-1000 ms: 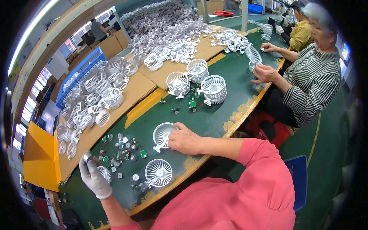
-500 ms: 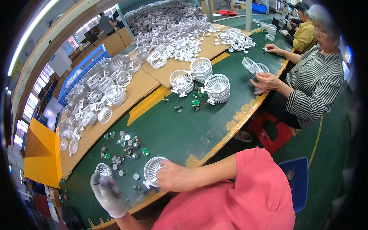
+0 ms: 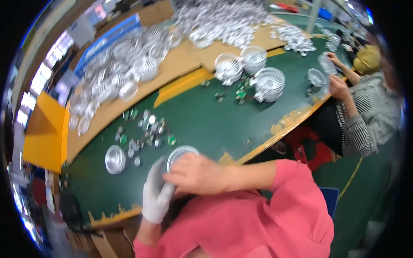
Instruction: The person assembles small fan heads by hand, attaching motor and circuit board units to plastic fan grilles on the workbench.
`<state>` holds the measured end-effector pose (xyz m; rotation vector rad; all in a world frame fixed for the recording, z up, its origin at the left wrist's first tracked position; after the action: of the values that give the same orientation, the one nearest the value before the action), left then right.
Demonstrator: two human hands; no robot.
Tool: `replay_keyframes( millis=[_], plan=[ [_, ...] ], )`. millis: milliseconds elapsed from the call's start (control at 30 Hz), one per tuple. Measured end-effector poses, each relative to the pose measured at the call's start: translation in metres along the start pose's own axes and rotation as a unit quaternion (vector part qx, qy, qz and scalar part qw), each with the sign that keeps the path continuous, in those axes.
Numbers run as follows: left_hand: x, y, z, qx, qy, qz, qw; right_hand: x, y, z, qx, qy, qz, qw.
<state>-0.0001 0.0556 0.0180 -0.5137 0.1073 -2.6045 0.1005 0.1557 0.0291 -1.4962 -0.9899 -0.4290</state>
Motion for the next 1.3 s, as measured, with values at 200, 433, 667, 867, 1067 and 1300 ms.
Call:
replay_keyframes(
  millis=[200,433,667,867,1067,1300],
  plan=[
    [0.007,-0.014,0.01,-0.098,-0.257,0.002,0.961,0.01,-0.004,0.027,-0.046,0.081,-0.035,0.995],
    [-0.001,-0.01,-0.008,-0.085,-0.321,-0.063,0.941,-0.014,-0.001,0.034,-0.022,0.135,-0.166,0.977],
    [0.003,-0.007,-0.008,-0.139,-0.366,-0.082,0.917,-0.015,-0.008,0.039,-0.013,0.068,-0.215,0.974],
    [0.005,-0.006,-0.003,-0.148,-0.342,-0.066,0.926,-0.012,-0.01,0.046,-0.01,-0.017,-0.245,0.969],
    [0.003,-0.007,-0.009,-0.147,-0.363,-0.092,0.916,-0.014,-0.012,0.035,0.012,0.045,-0.245,0.968],
    [0.004,-0.006,-0.011,-0.143,-0.36,-0.062,0.92,-0.016,-0.008,0.029,0.049,0.094,-0.24,0.965]
  ],
)
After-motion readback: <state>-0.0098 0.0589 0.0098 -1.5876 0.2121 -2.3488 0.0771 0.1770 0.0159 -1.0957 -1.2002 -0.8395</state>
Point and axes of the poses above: each hand's wrist, its own y-axis away from the middle knuckle, its own x-axis out of the back of the hand, z = x × y, the point moved 5 cm from there along -y, towards the middle knuckle, and after that the axes turned 5 degrees about y, right-handed, at the moved point
